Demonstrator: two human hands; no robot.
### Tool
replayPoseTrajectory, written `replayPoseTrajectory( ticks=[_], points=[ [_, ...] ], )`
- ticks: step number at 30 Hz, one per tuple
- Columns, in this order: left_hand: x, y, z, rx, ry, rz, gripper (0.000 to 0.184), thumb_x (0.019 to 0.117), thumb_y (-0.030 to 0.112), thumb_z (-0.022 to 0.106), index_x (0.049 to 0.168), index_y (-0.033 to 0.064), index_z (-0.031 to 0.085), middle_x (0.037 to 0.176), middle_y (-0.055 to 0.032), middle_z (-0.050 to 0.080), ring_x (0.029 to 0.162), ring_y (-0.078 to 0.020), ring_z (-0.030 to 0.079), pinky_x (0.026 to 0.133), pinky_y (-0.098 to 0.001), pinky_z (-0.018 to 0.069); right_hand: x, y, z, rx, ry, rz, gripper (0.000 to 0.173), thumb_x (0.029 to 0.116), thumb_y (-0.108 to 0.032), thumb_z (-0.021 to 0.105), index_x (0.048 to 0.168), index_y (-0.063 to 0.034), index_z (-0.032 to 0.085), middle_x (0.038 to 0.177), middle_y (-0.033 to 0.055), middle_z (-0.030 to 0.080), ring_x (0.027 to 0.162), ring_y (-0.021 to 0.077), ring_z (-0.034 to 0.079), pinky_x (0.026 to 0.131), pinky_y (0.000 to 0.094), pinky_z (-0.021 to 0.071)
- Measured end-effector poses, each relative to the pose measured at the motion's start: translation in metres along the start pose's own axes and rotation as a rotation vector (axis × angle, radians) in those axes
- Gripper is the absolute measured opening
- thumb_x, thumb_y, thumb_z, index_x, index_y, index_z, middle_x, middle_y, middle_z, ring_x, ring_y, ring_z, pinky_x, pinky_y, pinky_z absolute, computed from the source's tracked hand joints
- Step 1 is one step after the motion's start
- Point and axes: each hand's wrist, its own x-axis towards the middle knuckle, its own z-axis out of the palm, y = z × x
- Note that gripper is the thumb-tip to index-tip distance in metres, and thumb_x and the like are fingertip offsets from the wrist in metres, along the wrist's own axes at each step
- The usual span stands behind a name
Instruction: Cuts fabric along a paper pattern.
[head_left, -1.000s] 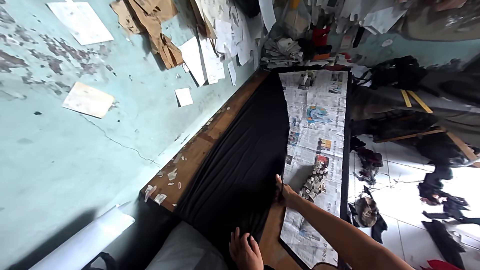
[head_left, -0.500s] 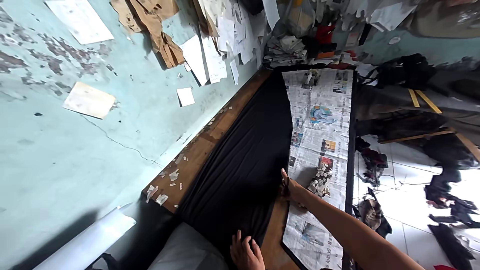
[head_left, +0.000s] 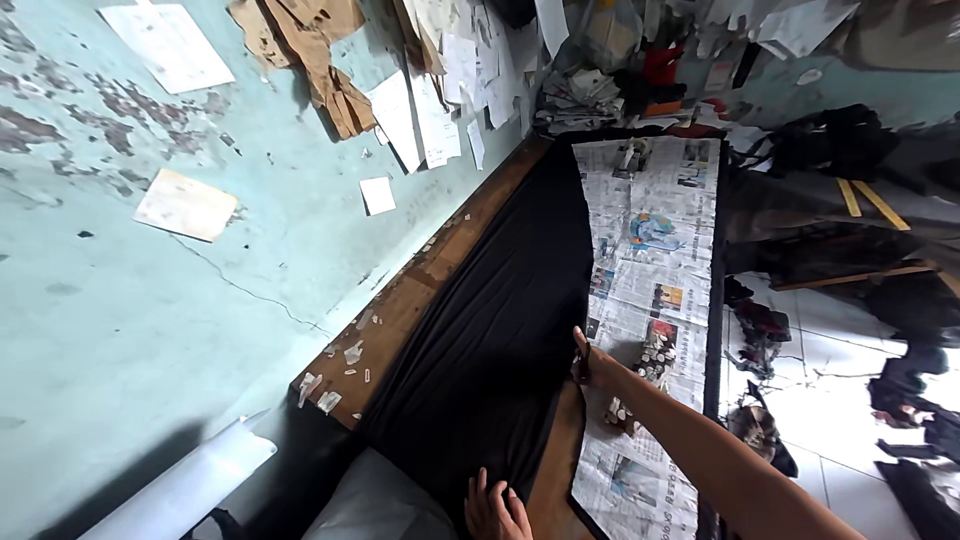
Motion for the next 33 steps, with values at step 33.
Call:
replayPoseTrajectory(
  ticks=[33],
  points=[
    [0.0, 0.0, 0.0, 0.023, -0.021, -0.001, 0.033, 0.0965, 0.027, 0.047, 0.103, 0.005, 0.072, 0.146, -0.0227, 0.055, 0.144, -0.045, 0.041, 0.122, -0.0591, 0.0215, 0.047, -0.064, -0.013, 0.011, 0.053, -0.034, 0.063, 0.0981, -0.071, 0.045, 0.118, -0.0113, 0.05, 0.078, 0.0027, 0.048, 0.065, 0.0163, 0.054, 0.068, 0.0359, 0.053]
  ],
)
